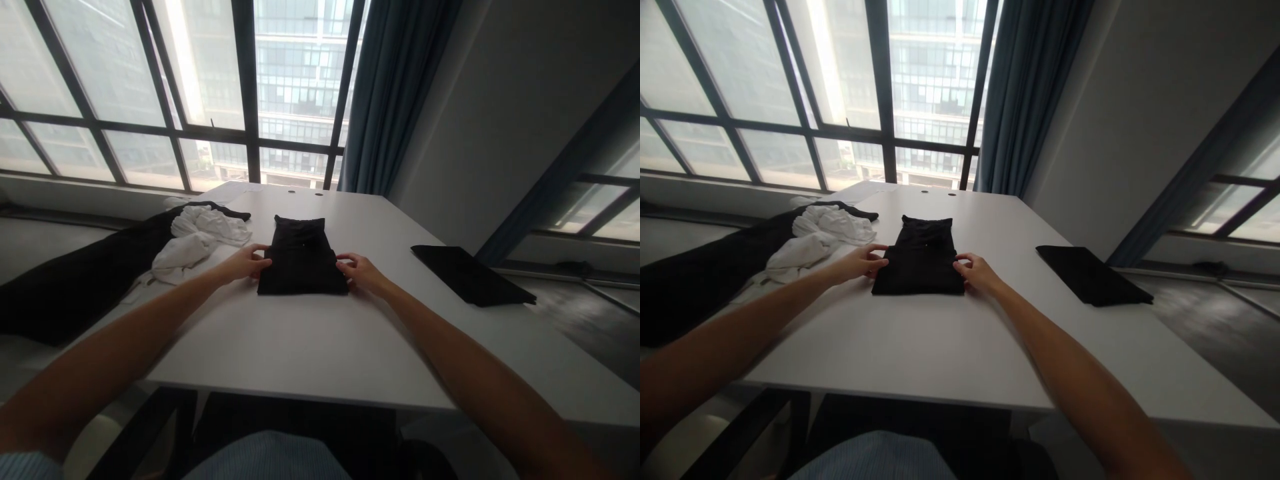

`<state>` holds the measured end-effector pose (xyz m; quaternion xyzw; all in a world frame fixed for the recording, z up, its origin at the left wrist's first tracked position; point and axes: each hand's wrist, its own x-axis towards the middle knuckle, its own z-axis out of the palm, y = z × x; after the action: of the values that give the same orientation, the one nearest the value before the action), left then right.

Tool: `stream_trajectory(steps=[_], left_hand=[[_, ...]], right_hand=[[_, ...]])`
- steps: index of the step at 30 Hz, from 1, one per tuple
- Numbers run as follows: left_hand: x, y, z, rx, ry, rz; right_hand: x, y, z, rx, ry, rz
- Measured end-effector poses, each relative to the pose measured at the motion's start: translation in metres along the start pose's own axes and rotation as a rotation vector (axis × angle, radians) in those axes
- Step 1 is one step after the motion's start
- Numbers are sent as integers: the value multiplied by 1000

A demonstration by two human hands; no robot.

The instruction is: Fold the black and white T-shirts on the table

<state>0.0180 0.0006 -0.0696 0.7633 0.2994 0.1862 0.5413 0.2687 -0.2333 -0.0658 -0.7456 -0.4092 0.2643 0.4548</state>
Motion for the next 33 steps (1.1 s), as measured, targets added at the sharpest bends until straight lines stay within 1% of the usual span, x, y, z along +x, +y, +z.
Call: stream_trajectory(steps=[2,4,7,11,14,16,18,21,23,24,25,29,31,33], left_hand=[[-1,-2,0,158,-1,53],[1,-4,0,332,23,94],[6,-9,3,522,64,182],[13,-16,6,682,90,301],[14,-21,6,703,78,359],[14,-23,6,695,71,423],[14,-24,7,722,63,452],[13,-24,6,829,38,389],[13,-23,0,887,35,341],[13,-23,-6,898,20,343],[12,-23,-13,892,-18,367],[11,-24,-39,756,-272,568],[13,-25,-42,712,-308,627],[15,-26,-37,696,-287,666]], right_hand=[[-5,1,-1,-145,-52,-58],[-7,1,-1,-275,-64,-97],[-6,3,2,-391,-31,-135],[-2,6,6,-496,9,-207],[-2,8,7,-570,15,-275],[-2,9,7,-606,8,-297],[-3,9,5,-626,2,-304],[-6,9,1,-662,-5,-309],[-8,10,-2,-697,-10,-314],[-9,11,-4,-715,-10,-318],[-9,12,-6,-732,-9,-324],[-7,18,-13,-756,8,-377],[-3,22,-14,-728,-4,-446],[2,25,-13,-698,-23,-537]])
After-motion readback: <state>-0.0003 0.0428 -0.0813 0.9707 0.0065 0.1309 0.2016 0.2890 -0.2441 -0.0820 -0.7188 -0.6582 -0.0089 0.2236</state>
